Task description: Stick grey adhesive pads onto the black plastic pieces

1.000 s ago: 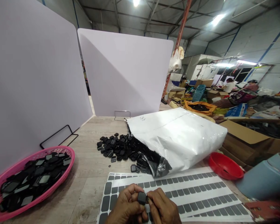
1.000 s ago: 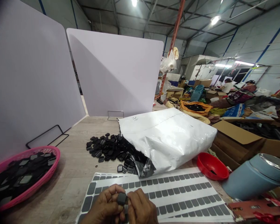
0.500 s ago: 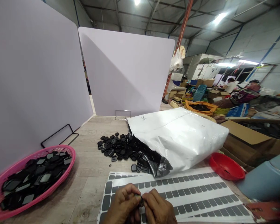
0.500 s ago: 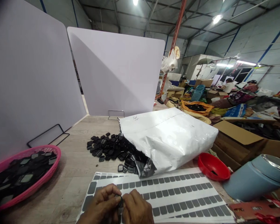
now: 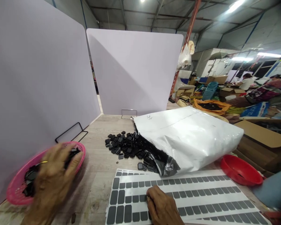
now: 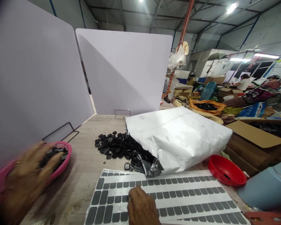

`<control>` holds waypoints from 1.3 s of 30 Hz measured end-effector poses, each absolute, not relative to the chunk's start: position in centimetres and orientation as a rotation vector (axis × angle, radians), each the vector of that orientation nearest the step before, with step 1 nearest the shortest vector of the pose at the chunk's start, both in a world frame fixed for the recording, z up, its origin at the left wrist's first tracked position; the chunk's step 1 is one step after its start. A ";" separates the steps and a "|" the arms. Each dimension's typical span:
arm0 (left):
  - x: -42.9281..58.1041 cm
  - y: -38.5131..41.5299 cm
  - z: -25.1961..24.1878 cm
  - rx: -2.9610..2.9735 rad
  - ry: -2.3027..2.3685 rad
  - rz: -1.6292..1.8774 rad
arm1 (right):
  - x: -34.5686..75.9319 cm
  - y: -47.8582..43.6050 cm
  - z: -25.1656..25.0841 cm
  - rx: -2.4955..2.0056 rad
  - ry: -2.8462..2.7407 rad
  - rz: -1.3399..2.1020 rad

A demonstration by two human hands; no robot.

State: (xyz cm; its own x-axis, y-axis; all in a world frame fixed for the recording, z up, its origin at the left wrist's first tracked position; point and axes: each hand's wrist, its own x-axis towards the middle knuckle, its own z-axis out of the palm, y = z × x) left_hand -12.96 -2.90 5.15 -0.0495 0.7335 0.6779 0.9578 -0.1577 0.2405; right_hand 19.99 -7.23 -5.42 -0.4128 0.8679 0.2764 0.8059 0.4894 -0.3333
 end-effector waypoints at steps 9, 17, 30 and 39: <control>-5.7 -5.3 -8.9 -2.802 -1.325 -0.403 | 15.6 -7.5 -6.0 -1.448 -2.465 0.005; -6.0 -5.1 -9.5 -2.837 -1.431 -0.301 | 14.6 -7.9 -7.1 -1.460 -2.434 -0.017; -5.9 -5.0 -10.2 -2.795 -1.417 -0.319 | 14.5 -7.7 -5.2 -1.384 -2.246 0.442; -4.4 -2.4 -4.9 -2.854 -1.636 -0.276 | 19.4 -7.1 -2.8 -1.272 -1.897 0.848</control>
State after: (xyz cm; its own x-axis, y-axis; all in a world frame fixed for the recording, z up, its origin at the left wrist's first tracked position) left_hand -4.39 -2.37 -4.86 0.4981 0.8647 0.0645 0.8381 -0.4992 0.2199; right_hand 19.42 -7.06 -2.80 -0.2816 0.9417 0.1842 0.4905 0.3063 -0.8159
